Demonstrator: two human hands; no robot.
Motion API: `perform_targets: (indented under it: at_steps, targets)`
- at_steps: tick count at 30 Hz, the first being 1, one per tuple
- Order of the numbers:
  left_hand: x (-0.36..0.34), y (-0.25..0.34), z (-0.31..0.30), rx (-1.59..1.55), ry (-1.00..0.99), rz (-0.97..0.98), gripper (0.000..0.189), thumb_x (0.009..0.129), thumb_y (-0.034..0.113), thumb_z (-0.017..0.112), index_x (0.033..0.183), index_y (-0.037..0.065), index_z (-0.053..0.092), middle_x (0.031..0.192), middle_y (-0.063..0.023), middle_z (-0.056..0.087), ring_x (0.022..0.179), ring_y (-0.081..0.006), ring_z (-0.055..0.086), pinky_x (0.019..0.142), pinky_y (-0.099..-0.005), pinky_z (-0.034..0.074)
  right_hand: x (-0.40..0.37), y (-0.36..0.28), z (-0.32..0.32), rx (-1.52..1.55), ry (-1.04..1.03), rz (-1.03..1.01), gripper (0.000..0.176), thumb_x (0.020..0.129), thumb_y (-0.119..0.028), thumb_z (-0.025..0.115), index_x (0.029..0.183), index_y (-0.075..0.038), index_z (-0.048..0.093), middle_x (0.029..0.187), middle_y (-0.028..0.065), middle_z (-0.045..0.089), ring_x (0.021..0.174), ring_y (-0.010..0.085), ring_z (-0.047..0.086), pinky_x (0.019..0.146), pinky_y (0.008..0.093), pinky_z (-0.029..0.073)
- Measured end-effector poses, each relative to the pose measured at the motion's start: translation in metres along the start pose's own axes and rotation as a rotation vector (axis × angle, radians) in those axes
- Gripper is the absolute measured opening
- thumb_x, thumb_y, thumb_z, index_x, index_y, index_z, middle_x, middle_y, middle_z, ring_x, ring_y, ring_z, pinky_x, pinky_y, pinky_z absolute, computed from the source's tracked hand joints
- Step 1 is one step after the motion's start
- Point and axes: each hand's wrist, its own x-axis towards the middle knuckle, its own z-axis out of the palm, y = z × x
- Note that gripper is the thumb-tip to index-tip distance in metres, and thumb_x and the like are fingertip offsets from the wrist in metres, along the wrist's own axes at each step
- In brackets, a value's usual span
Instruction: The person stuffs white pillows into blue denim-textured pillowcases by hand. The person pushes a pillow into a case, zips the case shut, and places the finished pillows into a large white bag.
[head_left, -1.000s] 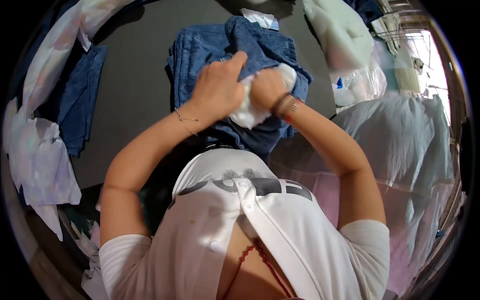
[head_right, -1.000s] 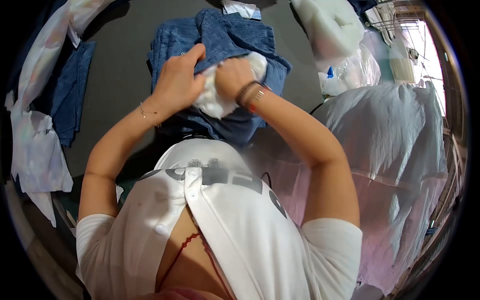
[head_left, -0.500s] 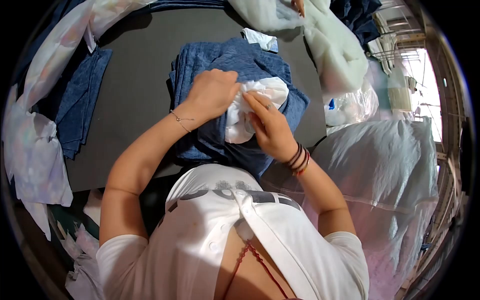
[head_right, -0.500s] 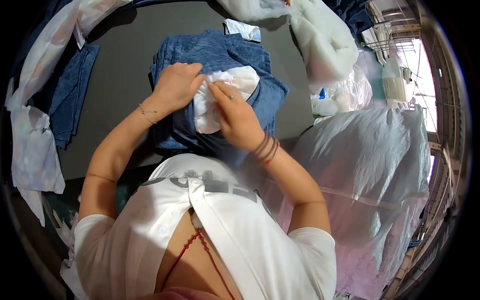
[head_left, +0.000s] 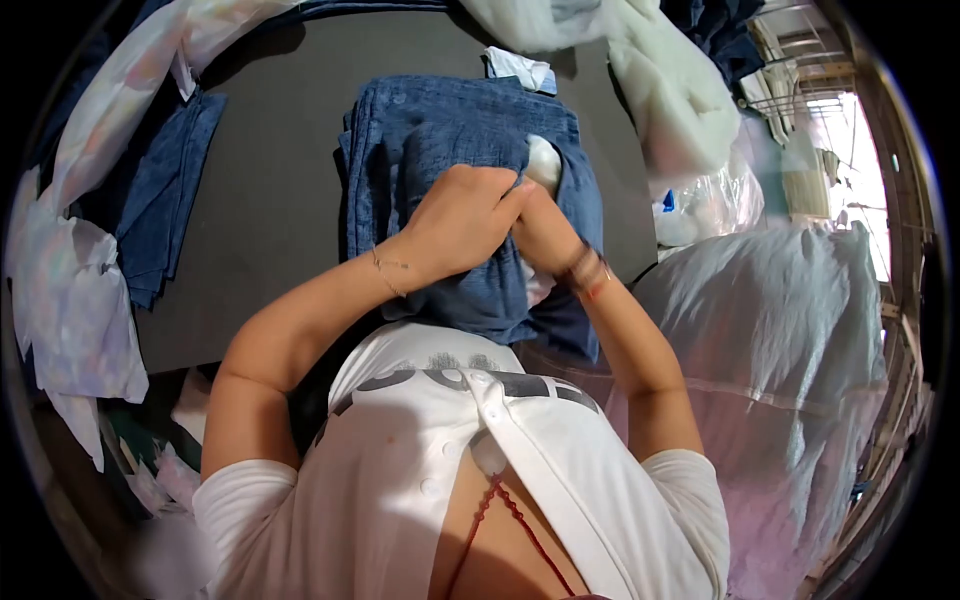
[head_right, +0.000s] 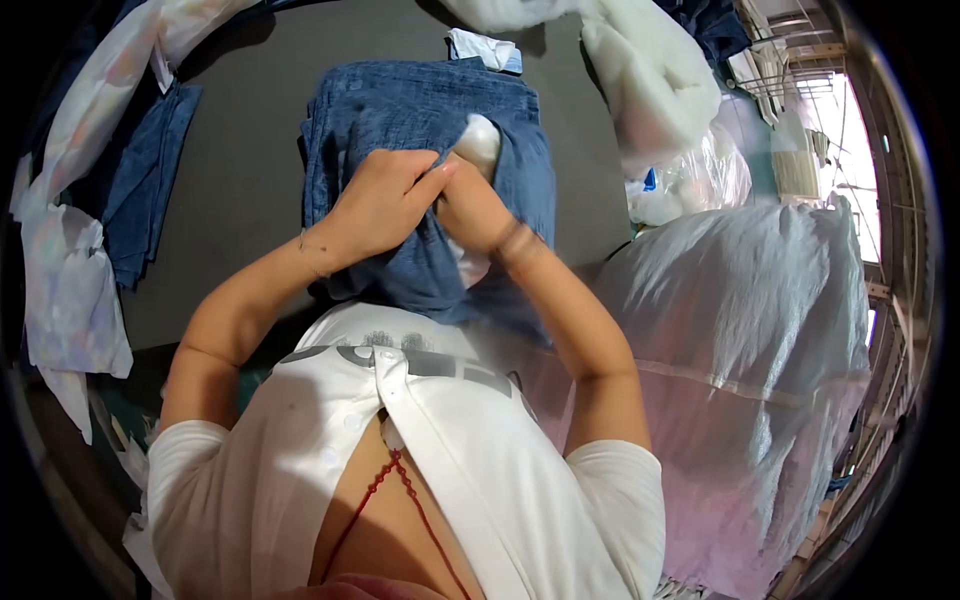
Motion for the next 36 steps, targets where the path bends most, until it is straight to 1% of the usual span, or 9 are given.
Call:
perform_targets:
  at_steps: [4,10,16,20,24,27,31,34,36]
  targets:
    - [-0.005,-0.002,-0.017,0.188,0.004,-0.140,0.028,0.094,0.028,0.058,0.089,0.002,0.067,0.081,-0.0156,0.066,0.074,-0.0361,0.067,0.063,-0.0457,0.053,-0.026,-0.080,-0.028,0.178,0.034,0.051,0.026,0.084,0.003,0.060,0.110,0.002,0.066,0.098,0.0131,0.063,0.097,0.0307,0.060,0.089,0.0423,0.048]
    - [-0.019,0.034,0.029,0.116,0.039,0.695,0.015,0.086,0.022,0.064,0.082,0.008,0.060,0.066,-0.0096,0.059,0.057,-0.0274,0.063,0.053,-0.0396,0.051,-0.032,-0.065,-0.001,1.265,-0.251,0.637,0.018,0.091,-0.011,0.058,0.102,-0.001,0.068,0.093,0.0055,0.061,0.094,0.0221,0.061,0.083,0.0344,0.050]
    - [-0.004,-0.012,0.050,0.304,0.005,0.420,0.009,0.088,0.017,0.060,0.085,0.009,0.060,0.069,-0.0117,0.063,0.063,-0.0300,0.067,0.057,-0.0413,0.052,0.003,0.003,0.084,1.610,0.038,0.844,0.025,0.099,-0.027,0.055,0.105,-0.006,0.067,0.094,0.0000,0.061,0.091,0.0143,0.061,0.077,0.0268,0.051]
    - [0.023,-0.037,-0.017,0.434,0.153,0.123,0.027,0.095,0.029,0.059,0.083,0.005,0.061,0.073,-0.0181,0.064,0.071,-0.0397,0.064,0.064,-0.0478,0.051,0.010,0.004,0.039,1.675,-0.211,0.588,0.026,0.102,-0.027,0.055,0.108,-0.004,0.066,0.098,-0.0027,0.067,0.094,0.0126,0.065,0.080,0.0276,0.053]
    - [0.026,-0.043,-0.035,0.339,0.009,0.062,0.033,0.094,0.029,0.058,0.080,0.000,0.063,0.073,-0.0223,0.062,0.074,-0.0434,0.062,0.065,-0.0488,0.048,0.005,-0.028,-0.042,-0.439,0.434,-0.021,0.048,0.089,-0.017,0.070,0.128,0.008,0.056,0.118,0.0226,0.064,0.109,0.0381,0.062,0.095,0.0397,0.050]
    - [0.047,-0.043,-0.029,0.287,-0.144,0.038,0.033,0.092,0.027,0.055,0.080,-0.001,0.068,0.081,-0.0220,0.067,0.079,-0.0423,0.065,0.074,-0.0496,0.052,0.017,-0.002,-0.018,-0.360,0.358,0.050,0.070,0.085,-0.023,0.074,0.140,0.005,0.042,0.138,0.0292,0.049,0.124,0.0453,0.051,0.103,0.0441,0.044]
    - [0.055,-0.068,-0.002,-0.038,-0.113,0.075,0.039,0.096,0.026,0.059,0.073,-0.005,0.058,0.063,-0.0205,0.054,0.058,-0.0264,0.054,0.058,-0.0405,0.043,0.032,0.035,0.011,-0.249,0.160,0.060,0.030,0.080,-0.010,0.062,0.107,0.002,0.060,0.113,0.0184,0.061,0.097,0.0416,0.057,0.086,0.0479,0.047]
    - [0.048,-0.064,0.018,-0.243,-0.111,0.171,0.041,0.098,0.025,0.060,0.071,-0.004,0.052,0.058,-0.0127,0.042,0.055,-0.0147,0.039,0.054,-0.0343,0.037,0.028,0.086,0.015,-0.358,-0.170,-0.083,0.036,0.080,-0.015,0.065,0.112,-0.002,0.061,0.114,0.0193,0.062,0.104,0.0392,0.058,0.091,0.0470,0.048]
    - [0.041,-0.063,0.027,-0.228,-0.301,0.126,0.041,0.098,0.026,0.061,0.071,-0.004,0.052,0.059,-0.0131,0.043,0.056,-0.0145,0.040,0.054,-0.0341,0.038,0.033,0.115,0.021,-0.067,-0.029,-0.080,0.042,0.077,-0.021,0.069,0.116,-0.005,0.061,0.117,0.0199,0.064,0.114,0.0373,0.058,0.098,0.0458,0.047]
